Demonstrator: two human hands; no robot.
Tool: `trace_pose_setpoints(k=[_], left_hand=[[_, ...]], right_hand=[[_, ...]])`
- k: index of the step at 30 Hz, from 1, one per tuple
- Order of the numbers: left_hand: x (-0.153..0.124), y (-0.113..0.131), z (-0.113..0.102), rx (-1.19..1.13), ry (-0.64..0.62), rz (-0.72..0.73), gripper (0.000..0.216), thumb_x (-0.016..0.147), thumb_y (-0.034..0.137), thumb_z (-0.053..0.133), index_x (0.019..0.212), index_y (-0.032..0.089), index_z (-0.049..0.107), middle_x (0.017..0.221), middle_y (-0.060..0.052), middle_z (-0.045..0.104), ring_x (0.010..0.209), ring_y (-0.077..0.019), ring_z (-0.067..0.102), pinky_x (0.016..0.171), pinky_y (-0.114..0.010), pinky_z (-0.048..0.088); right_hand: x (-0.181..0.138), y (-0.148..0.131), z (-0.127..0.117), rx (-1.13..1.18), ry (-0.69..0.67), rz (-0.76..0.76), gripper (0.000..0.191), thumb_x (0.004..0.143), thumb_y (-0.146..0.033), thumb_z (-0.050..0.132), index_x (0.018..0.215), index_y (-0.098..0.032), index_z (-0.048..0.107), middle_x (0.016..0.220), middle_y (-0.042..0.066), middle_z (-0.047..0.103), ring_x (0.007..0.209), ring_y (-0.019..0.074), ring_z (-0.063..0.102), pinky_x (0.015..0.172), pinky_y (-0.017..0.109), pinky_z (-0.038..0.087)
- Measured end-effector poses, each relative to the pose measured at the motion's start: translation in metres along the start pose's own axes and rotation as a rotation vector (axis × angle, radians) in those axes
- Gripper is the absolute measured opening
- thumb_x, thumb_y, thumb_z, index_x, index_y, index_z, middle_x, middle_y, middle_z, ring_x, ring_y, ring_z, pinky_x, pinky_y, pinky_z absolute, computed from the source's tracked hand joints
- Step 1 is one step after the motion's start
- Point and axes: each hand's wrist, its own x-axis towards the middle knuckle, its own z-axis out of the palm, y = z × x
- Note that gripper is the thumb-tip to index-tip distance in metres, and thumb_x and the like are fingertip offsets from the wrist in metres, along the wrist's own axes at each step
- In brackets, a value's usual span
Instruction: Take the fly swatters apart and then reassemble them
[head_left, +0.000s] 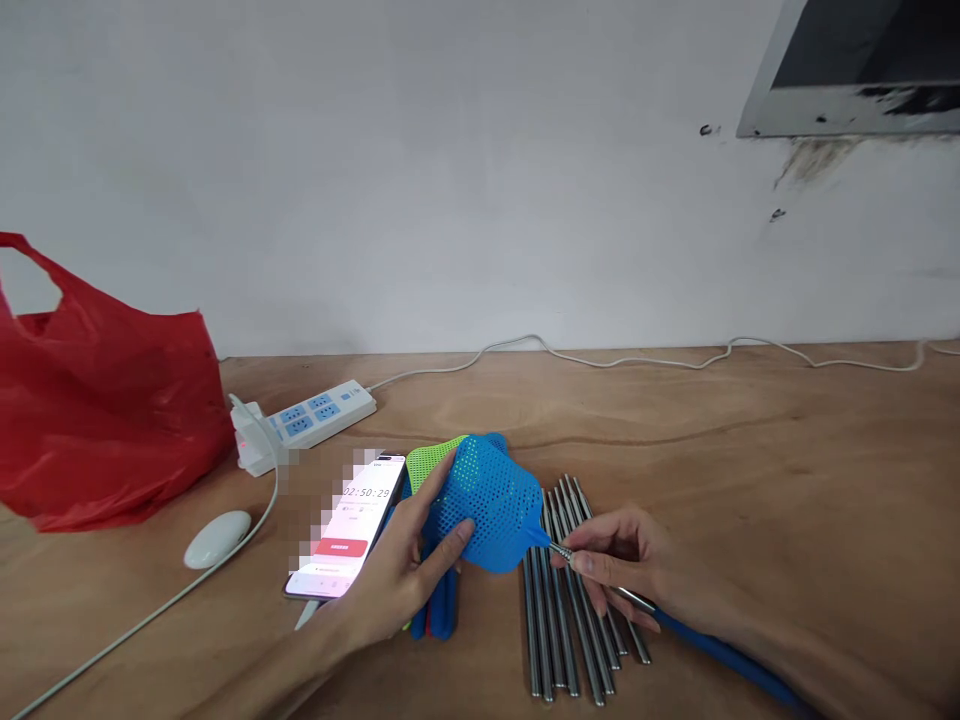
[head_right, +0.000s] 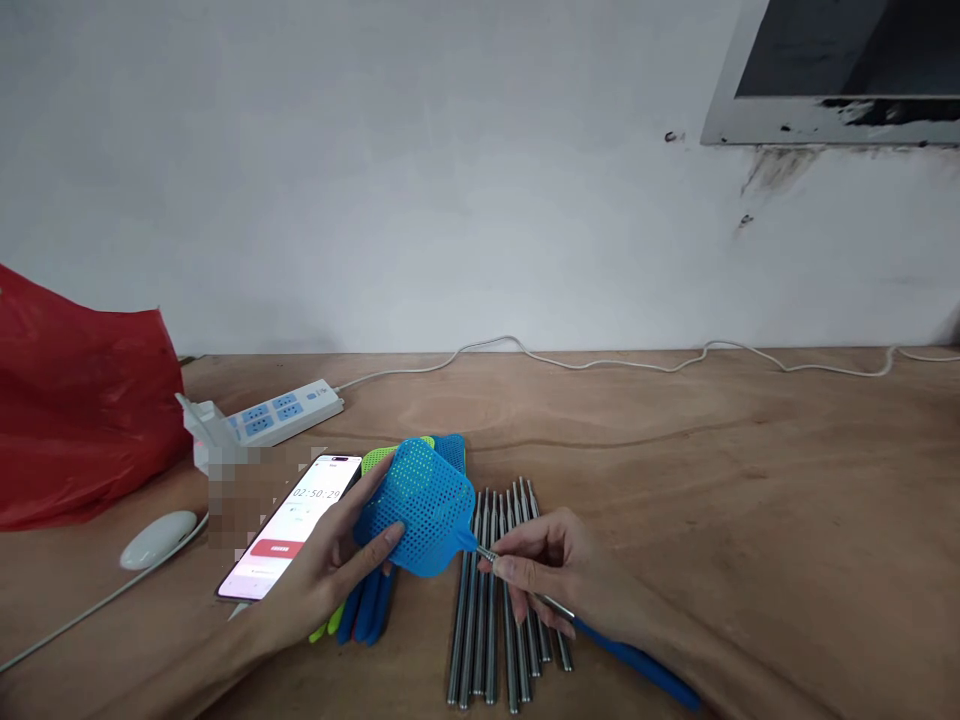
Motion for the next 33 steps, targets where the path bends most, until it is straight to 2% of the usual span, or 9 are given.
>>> trace_pose_setpoints(k=[3, 6, 10, 13, 16, 20, 24, 29, 33], left_hand=[[0.003, 0.007, 0.001, 0.039, -0.065, 0.012, 0.064, 0.099, 0.044, 0.052, 0.157, 0.034, 0.026, 0.156, -0.007, 0.042, 0.138, -0.0331, 0.046, 0.112, -0.053, 0.042], [0.005, 0.015, 0.003, 0.001, 0.014, 0.013, 0.057, 0.104, 0.041, 0.042, 0.156, 0.036, 0.021, 0.154, -0.007, 0.04, 0.133, -0.0281, 0.049, 0.107, -0.048, 0.046], [0.006, 0.02, 0.002, 0.023, 0.082, 0.068, 0.042, 0.105, 0.037, 0.042, 0.146, 0.032, 0.038, 0.138, -0.008, 0.053, 0.123, -0.025, 0.053, 0.1, -0.041, 0.046], [0.006, 0.022, -0.001, 0.069, 0.037, 0.101, 0.029, 0.104, 0.035, 0.044, 0.13, 0.027, 0.052, 0.118, -0.007, 0.062, 0.107, -0.0235, 0.059, 0.091, -0.038, 0.047], [0.006, 0.026, -0.002, 0.057, -0.033, 0.112, 0.022, 0.105, 0.034, 0.042, 0.116, 0.024, 0.057, 0.103, -0.005, 0.065, 0.097, -0.0216, 0.061, 0.085, -0.035, 0.047], [0.003, 0.03, -0.002, 0.012, -0.159, 0.052, 0.032, 0.107, 0.039, 0.033, 0.11, 0.023, 0.06, 0.093, -0.004, 0.067, 0.089, -0.0203, 0.063, 0.081, -0.033, 0.048], [-0.002, 0.029, -0.001, 0.02, -0.252, 0.035, 0.047, 0.106, 0.049, 0.026, 0.104, 0.022, 0.065, 0.086, -0.005, 0.07, 0.081, -0.0202, 0.064, 0.078, -0.034, 0.05], [-0.004, 0.03, 0.003, 0.127, -0.265, 0.041, 0.041, 0.098, 0.057, 0.044, 0.112, 0.024, 0.065, 0.072, 0.0, 0.066, 0.072, -0.0194, 0.061, 0.069, -0.031, 0.048], [-0.001, 0.037, 0.005, 0.188, -0.354, 0.013, 0.032, 0.1, 0.048, 0.044, 0.1, 0.024, 0.065, 0.066, 0.003, 0.058, 0.06, -0.016, 0.053, 0.06, -0.028, 0.043]], right_hand=[[0.001, -0.003, 0.001, 0.106, 0.071, 0.069, 0.044, 0.077, -0.056, 0.075, 0.087, -0.013, 0.072, 0.049, -0.004, 0.058, 0.031, 0.004, 0.039, 0.029, 0.015, 0.027], [0.002, -0.008, 0.0, 0.316, 0.246, 0.068, 0.041, 0.074, -0.055, 0.077, 0.077, -0.015, 0.068, 0.047, -0.006, 0.051, 0.034, 0.0035, 0.037, 0.031, 0.013, 0.028], [0.002, -0.016, -0.006, 0.559, 0.469, -0.041, 0.041, 0.059, -0.044, 0.092, 0.062, -0.015, 0.062, 0.056, -0.005, 0.048, 0.046, 0.0033, 0.036, 0.037, 0.011, 0.034], [0.001, -0.018, -0.009, 0.663, 0.54, -0.063, 0.038, 0.06, -0.042, 0.093, 0.065, -0.016, 0.065, 0.058, -0.008, 0.039, 0.045, 0.0031, 0.026, 0.034, 0.011, 0.031], [-0.001, -0.018, -0.007, 0.65, 0.532, -0.11, 0.034, 0.067, -0.044, 0.089, 0.076, -0.017, 0.071, 0.057, -0.008, 0.037, 0.045, 0.0036, 0.026, 0.033, 0.011, 0.028], [-0.003, -0.019, -0.001, 0.581, 0.494, -0.193, 0.028, 0.07, -0.04, 0.087, 0.08, -0.018, 0.075, 0.069, -0.002, 0.056, 0.06, 0.0068, 0.049, 0.049, 0.012, 0.043], [-0.002, -0.017, 0.003, 0.518, 0.445, -0.211, 0.026, 0.073, -0.043, 0.085, 0.085, -0.021, 0.078, 0.074, 0.0, 0.064, 0.069, 0.0101, 0.057, 0.058, 0.017, 0.047], [0.0, -0.012, 0.004, 0.461, 0.376, -0.23, 0.024, 0.079, -0.043, 0.08, 0.091, -0.022, 0.078, 0.08, 0.002, 0.067, 0.076, 0.0121, 0.061, 0.062, 0.019, 0.048], [-0.002, -0.012, 0.008, 0.403, 0.276, -0.206, 0.024, 0.081, -0.038, 0.078, 0.099, -0.023, 0.077, 0.087, 0.003, 0.068, 0.08, 0.0141, 0.061, 0.064, 0.022, 0.049]])
